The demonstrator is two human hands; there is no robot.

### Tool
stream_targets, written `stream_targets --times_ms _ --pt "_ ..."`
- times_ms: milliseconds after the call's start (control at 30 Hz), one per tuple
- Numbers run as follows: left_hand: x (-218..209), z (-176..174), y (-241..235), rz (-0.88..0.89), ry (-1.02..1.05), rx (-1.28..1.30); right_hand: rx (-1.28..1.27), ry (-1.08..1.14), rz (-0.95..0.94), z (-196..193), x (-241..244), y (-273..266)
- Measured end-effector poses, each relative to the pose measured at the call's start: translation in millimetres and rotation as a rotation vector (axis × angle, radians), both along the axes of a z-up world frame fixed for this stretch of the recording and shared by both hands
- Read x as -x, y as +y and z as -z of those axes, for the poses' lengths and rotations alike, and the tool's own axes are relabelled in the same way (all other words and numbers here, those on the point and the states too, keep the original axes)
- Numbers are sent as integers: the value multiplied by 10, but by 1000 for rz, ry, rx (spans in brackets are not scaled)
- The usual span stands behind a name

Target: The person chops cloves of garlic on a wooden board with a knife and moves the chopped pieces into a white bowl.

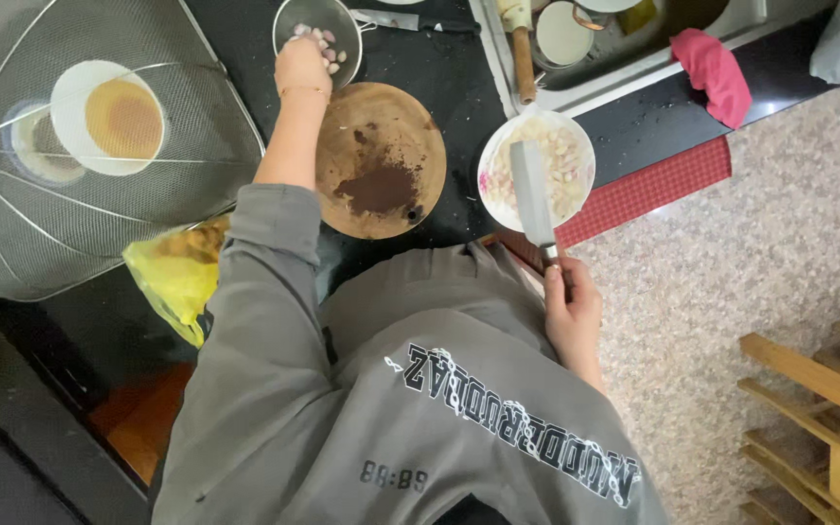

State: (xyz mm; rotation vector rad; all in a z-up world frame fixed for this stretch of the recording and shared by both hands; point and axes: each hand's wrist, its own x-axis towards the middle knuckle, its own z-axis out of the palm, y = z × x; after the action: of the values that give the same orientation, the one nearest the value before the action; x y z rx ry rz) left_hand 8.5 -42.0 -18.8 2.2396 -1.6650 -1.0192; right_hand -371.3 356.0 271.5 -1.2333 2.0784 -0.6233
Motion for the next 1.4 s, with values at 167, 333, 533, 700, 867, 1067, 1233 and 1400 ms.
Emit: stream_targets --times_ms 167,333,533,700,867,1067,1233,1400 --pt "-117 20 -2 210 -283 156 -72 38 13 25 48 38" --pt "-124 -204 121 240 -72 453 -57 -36 25 -29 92 32" --pt "641 -2516 1212 249 106 -116 -208 -422 -71 -211 159 -275" --pt "493 -809 2066 413 -47 352 -219 -364 -154 274 131 -503" --pt "351 -441 2655 320 -190 309 -258 -515 -292 746 -145 -669" --pt "193 -298 2814 249 137 494 -386 -204 -504 1053 -578 -794" --pt "194 -32 2785 337 181 625 -305 187 -762 1473 -798 -723" --pt "369 92 2893 257 133 622 -361 294 -798 1506 -1079 -642"
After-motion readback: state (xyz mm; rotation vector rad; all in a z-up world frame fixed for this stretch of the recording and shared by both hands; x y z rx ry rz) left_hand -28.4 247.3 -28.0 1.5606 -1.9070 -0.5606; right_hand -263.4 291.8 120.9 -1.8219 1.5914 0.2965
